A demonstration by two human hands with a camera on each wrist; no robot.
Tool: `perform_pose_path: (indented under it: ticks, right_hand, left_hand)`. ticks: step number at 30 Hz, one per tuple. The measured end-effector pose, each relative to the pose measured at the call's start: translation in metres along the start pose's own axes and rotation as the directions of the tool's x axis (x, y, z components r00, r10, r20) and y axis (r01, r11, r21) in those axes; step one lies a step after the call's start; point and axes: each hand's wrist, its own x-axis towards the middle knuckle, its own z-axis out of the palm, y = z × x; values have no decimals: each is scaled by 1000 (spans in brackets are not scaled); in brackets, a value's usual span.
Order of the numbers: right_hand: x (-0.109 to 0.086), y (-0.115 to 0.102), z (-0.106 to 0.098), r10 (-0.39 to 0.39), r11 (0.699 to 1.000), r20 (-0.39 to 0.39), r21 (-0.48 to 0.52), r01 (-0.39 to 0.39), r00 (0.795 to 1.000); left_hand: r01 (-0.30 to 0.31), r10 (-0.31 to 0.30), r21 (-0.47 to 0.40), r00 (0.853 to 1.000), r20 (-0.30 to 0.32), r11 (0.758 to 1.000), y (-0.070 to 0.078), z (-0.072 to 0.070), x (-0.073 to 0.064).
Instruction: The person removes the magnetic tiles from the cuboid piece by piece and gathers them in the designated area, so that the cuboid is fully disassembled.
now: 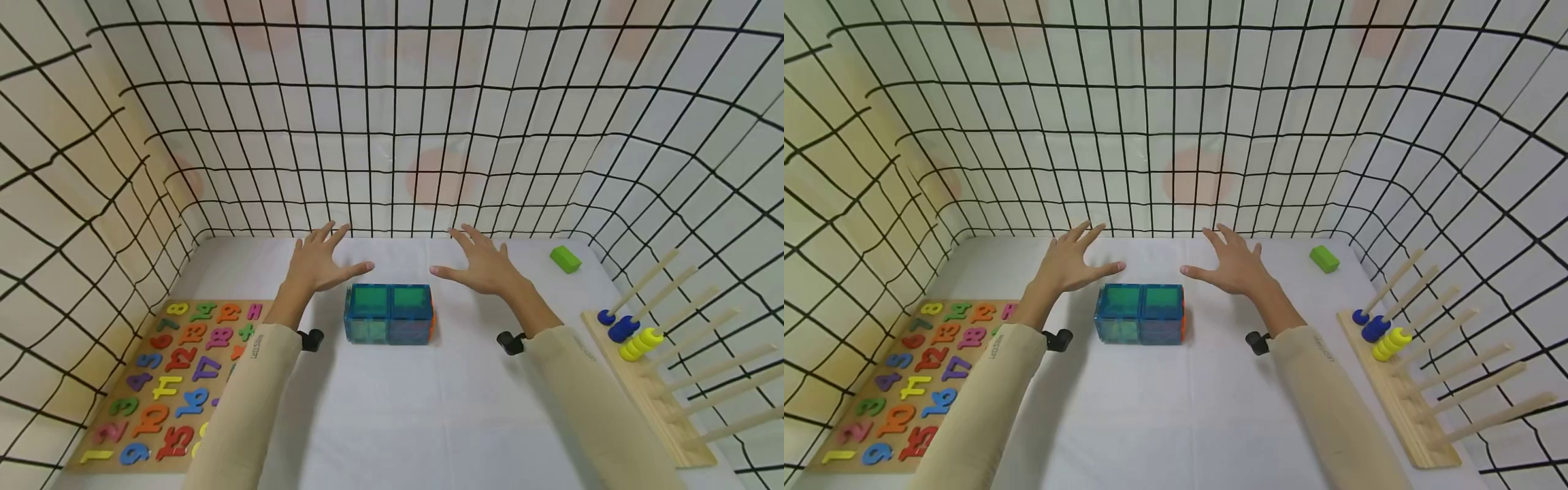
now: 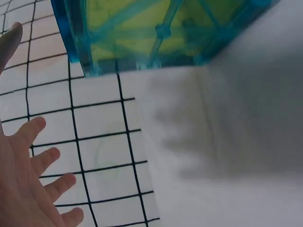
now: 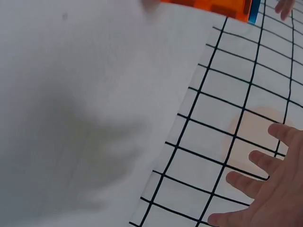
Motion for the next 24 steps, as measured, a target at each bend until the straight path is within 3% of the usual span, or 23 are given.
perform_pose_path:
  ticks: [6,11,16,24]
  right_hand:
    - [-16,-8,8,-90,995,-31,50,92,995]
    - [-31,-19,18,-147,973,-1,182,145,989]
    - [-43,-30,30,-178,940,27,299,162,984]
    - [-47,-41,43,-207,924,0,328,195,978]
  left_hand:
    - [-75,73,-101,997,-23,992,11,7,-17]
    - [-113,110,-170,994,-28,979,20,13,-30]
    - [-158,155,-185,988,-29,970,26,20,-41]
    - [-192,187,-180,981,-44,965,27,29,-51]
